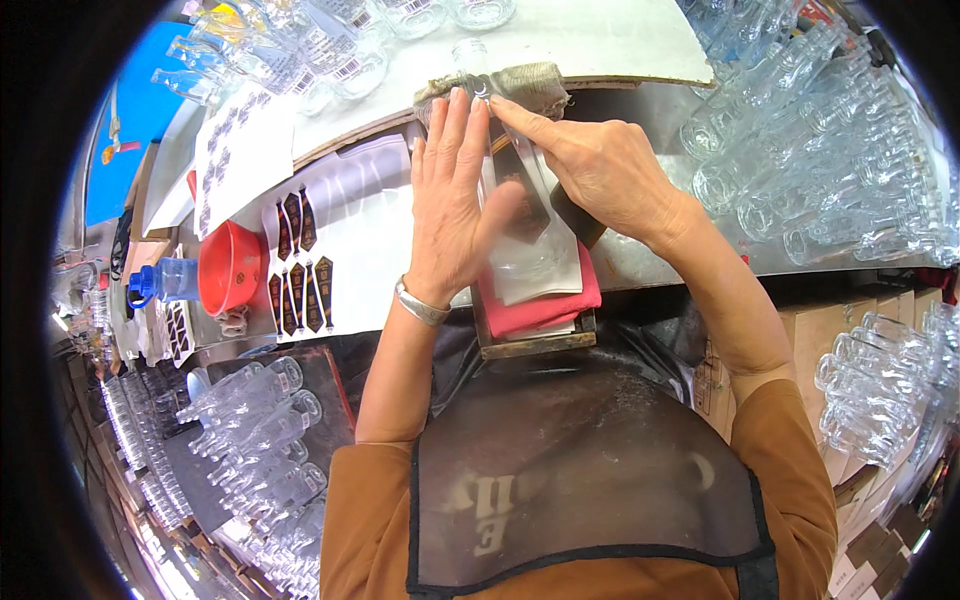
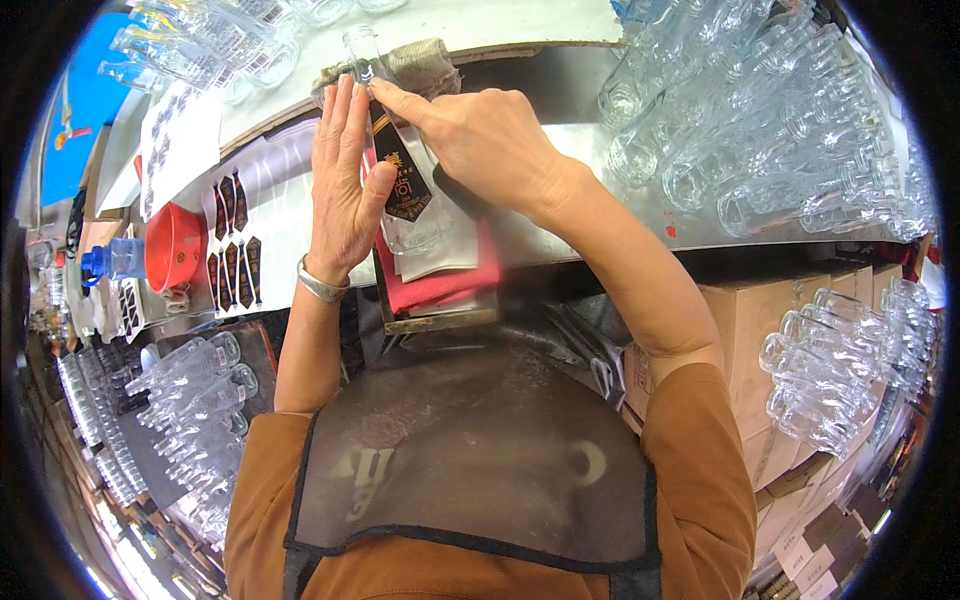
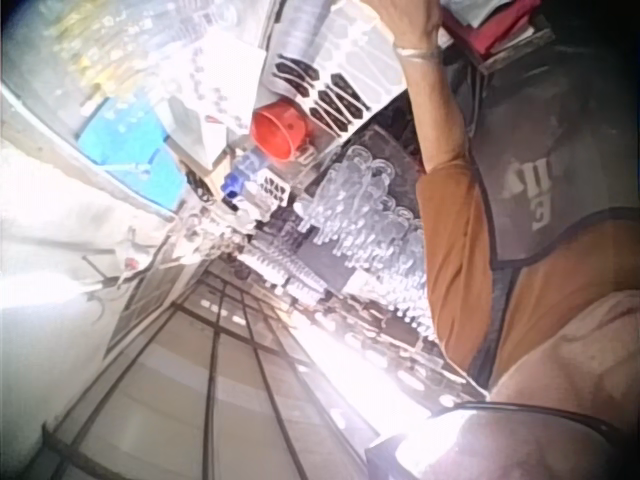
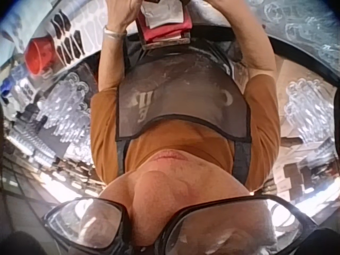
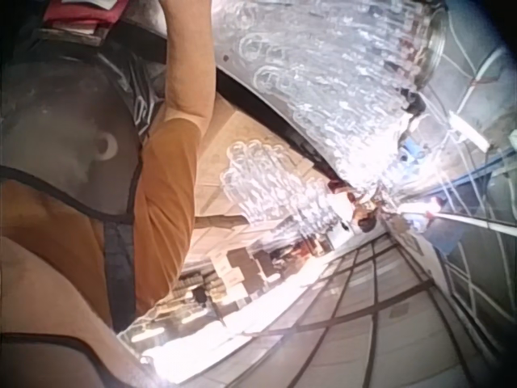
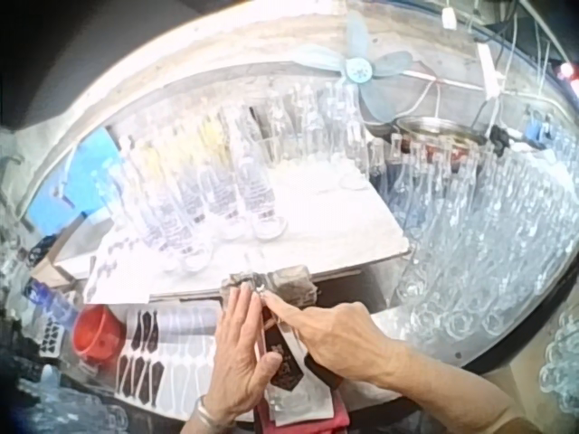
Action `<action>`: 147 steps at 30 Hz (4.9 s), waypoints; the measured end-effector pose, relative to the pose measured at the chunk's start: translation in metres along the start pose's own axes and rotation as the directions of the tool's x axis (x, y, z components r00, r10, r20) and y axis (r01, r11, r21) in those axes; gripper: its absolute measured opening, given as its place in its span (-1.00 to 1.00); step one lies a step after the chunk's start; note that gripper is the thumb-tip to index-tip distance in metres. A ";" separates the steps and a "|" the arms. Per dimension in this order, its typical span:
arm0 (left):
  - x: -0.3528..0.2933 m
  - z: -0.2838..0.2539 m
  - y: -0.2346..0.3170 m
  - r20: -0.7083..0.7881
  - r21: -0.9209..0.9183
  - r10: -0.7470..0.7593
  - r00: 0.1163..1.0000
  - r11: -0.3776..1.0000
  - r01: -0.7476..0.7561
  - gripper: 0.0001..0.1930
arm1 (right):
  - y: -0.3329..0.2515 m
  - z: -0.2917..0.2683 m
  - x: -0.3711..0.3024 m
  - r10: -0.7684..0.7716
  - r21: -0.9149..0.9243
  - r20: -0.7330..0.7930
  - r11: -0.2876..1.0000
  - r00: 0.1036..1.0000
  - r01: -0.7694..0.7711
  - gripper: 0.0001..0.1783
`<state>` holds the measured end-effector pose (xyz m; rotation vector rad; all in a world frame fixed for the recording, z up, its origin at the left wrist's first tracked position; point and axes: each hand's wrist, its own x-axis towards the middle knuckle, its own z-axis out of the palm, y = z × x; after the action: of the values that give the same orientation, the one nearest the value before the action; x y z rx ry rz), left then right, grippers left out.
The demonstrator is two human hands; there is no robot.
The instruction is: The person repeatedly picks up clear plastic bottles, places them in a red holder, and applies a dark rectangular label to the bottle using a black squeegee-like tool. After labeling, the bottle is placed on a nearby surface. The process is repeated for multiple bottles.
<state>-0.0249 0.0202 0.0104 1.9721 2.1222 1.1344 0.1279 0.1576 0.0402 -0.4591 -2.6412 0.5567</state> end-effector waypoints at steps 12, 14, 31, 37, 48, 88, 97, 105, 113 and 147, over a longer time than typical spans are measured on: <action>-0.005 0.004 0.000 -0.024 -0.127 -0.020 1.000 0.992 0.017 -0.23 | 0.005 0.010 -0.005 -0.012 0.232 -0.078 0.972 0.997 0.030 -0.45; 0.000 -0.003 0.003 -0.071 -0.108 -0.027 0.997 0.994 0.019 -0.30 | 0.004 0.008 -0.007 0.073 0.372 -0.046 0.927 0.996 -0.051 -0.45; 0.010 -0.004 0.009 -0.127 -0.122 -0.064 0.990 0.991 0.048 -0.48 | 0.026 0.010 -0.017 0.496 0.958 0.074 0.206 0.865 -0.200 -0.63; 0.002 -0.001 0.004 -0.139 -0.215 -0.076 0.987 0.976 0.045 -0.43 | 0.005 -0.001 0.009 0.321 0.644 -0.213 0.756 0.923 -0.114 -0.65; -0.011 0.004 -0.002 -0.138 -0.468 -0.147 0.979 0.881 0.066 -0.40 | -0.007 -0.033 0.050 -0.241 0.068 -0.347 0.957 0.907 0.281 -0.68; -0.067 0.011 0.035 -0.113 -0.213 -0.096 0.989 0.974 0.071 0.02 | -0.047 -0.015 -0.074 0.379 0.522 0.215 0.734 0.900 -0.434 -0.54; -0.054 -0.081 -0.057 -0.250 0.167 -0.168 0.954 0.963 0.213 -0.08 | -0.021 -0.008 -0.083 0.437 0.307 0.094 0.842 0.895 -0.443 -0.57; -0.029 -0.211 -0.272 -0.501 0.547 -0.426 0.753 0.518 0.658 -0.17 | -0.014 -0.004 -0.085 0.394 0.354 0.112 0.842 0.912 -0.408 -0.48; -0.052 -0.178 -0.185 -0.286 0.645 -0.413 0.865 0.585 0.492 -0.33 | -0.038 0.009 -0.091 0.333 0.331 0.087 0.879 0.939 -0.343 -0.21; -0.023 -0.038 0.031 0.009 -0.066 0.211 0.977 0.976 -0.210 -0.72 | -0.046 0.026 -0.086 0.215 0.144 -0.130 0.970 0.968 -0.196 -0.26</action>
<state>-0.0125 -0.0203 0.0445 2.2095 1.8782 1.1947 0.1807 0.0758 0.0121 -0.7109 -2.4175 0.7258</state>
